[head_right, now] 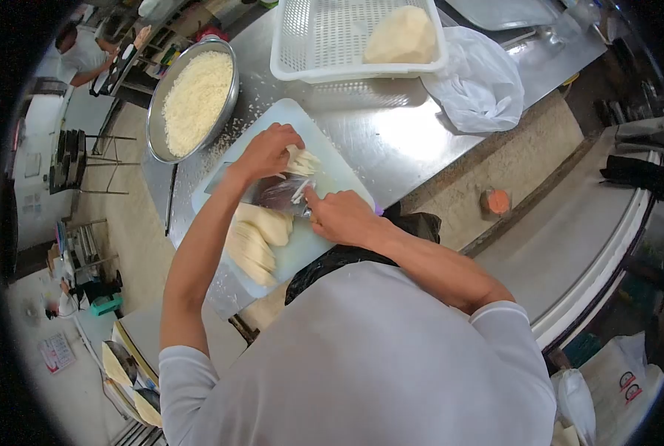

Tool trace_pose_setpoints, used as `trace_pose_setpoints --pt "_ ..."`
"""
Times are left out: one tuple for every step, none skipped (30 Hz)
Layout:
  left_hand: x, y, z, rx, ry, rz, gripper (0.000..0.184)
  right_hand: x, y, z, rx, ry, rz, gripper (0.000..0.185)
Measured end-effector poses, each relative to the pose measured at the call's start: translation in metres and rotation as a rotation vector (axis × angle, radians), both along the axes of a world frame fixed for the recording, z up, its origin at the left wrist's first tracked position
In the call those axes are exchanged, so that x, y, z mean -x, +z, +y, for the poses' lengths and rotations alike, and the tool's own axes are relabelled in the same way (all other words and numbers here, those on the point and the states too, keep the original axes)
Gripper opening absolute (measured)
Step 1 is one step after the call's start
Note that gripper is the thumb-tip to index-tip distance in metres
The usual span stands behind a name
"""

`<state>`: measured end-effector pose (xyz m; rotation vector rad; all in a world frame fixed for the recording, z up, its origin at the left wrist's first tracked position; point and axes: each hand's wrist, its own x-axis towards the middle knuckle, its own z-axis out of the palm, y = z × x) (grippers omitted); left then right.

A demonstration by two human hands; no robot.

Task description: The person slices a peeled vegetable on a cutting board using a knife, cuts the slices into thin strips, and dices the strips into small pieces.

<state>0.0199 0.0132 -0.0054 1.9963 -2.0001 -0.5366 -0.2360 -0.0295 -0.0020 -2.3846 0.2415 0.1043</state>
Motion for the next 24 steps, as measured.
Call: trace_pose_setpoints --pt "0.000 0.005 0.002 0.052 0.018 0.022 0.017 0.000 0.002 0.000 0.005 0.003 -0.021 0.069" --pt "-0.003 0.012 0.007 -0.012 0.013 0.019 0.012 0.001 0.002 0.001 0.010 0.007 -0.041 0.069" --pt "0.000 0.035 0.012 -0.076 0.009 0.016 0.011 0.001 0.001 0.003 0.009 0.000 -0.045 0.069" --pt "0.001 0.049 0.018 -0.138 0.004 0.011 0.013 0.000 -0.001 0.004 0.011 -0.008 -0.051 0.069" --pt "0.002 0.049 0.027 -0.170 -0.029 0.074 0.027 -0.001 -0.003 0.005 0.012 -0.014 -0.058 0.069" --pt "0.008 0.050 0.035 -0.209 -0.030 0.061 0.027 -0.003 -0.004 0.006 0.017 -0.019 -0.056 0.068" --pt "0.015 0.051 0.042 -0.247 -0.030 0.048 0.027 -0.005 -0.005 0.006 0.022 -0.022 -0.055 0.068" --pt "0.019 0.050 0.047 -0.286 -0.028 0.037 0.027 -0.007 -0.006 0.006 0.027 -0.024 -0.053 0.067" --pt "0.018 0.039 0.053 -0.180 0.003 0.054 0.025 -0.008 -0.006 0.008 0.019 -0.017 -0.051 0.067" --pt "0.016 0.031 0.053 -0.146 0.045 -0.017 0.024 -0.009 -0.007 0.010 0.013 -0.012 -0.047 0.066" --pt "0.014 0.021 0.051 -0.112 0.091 -0.083 0.022 -0.009 -0.007 0.012 0.008 -0.004 -0.038 0.065" --pt "0.013 0.016 0.049 -0.076 0.143 -0.148 0.021 -0.008 -0.005 0.014 -0.007 0.011 -0.031 0.065" --pt "0.010 0.012 0.048 -0.004 0.190 -0.165 0.018 -0.008 -0.001 0.016 -0.019 0.027 -0.026 0.065" --pt "0.006 0.008 0.047 0.068 0.240 -0.183 0.015 -0.008 0.002 0.016 -0.030 0.046 -0.023 0.064" --pt "0.003 0.007 0.049 0.137 0.288 -0.204 0.013 -0.008 0.005 0.016 -0.072 0.037 -0.035 0.063" --pt "0.004 0.023 0.052 0.262 0.375 -0.141 0.014 -0.006 0.007 0.017 -0.121 0.025 -0.042 0.061" --pt "0.003 0.043 0.059 0.384 0.462 -0.077 0.016 -0.002 0.008 0.019 -0.173 0.013 -0.046 0.059" --pt "0.003 0.056 0.069 0.505 0.551 -0.014 0.018 0.002 0.011 0.020 -0.260 -0.027 -0.054 0.057" --pt "0.005 0.058 0.087 0.502 0.650 -0.005 0.020 0.006 0.013 0.020 -0.344 -0.068 -0.063 0.054" --pt "0.009 0.061 0.109 0.502 0.749 0.003 0.022 0.008 0.017 0.018 -0.425 -0.108 -0.072 0.052" --pt "0.016 0.063 0.126 0.504 0.847 0.012 0.024 0.012 0.022 0.016 -0.481 -0.162 -0.026 0.052" --pt "0.028 0.052 0.141 0.494 0.805 -0.018 0.024 0.016 0.028 0.014 -0.536 -0.218 0.019 0.053" --pt "0.042 0.030 0.155 0.483 0.760 -0.048 0.025 0.019 0.033 0.013 -0.590 -0.278 0.064 0.053" --pt "0.053 0.014 0.163 0.468 0.714 -0.075 0.025 0.022 0.039 0.012 -0.648 -0.306 0.114 0.054"
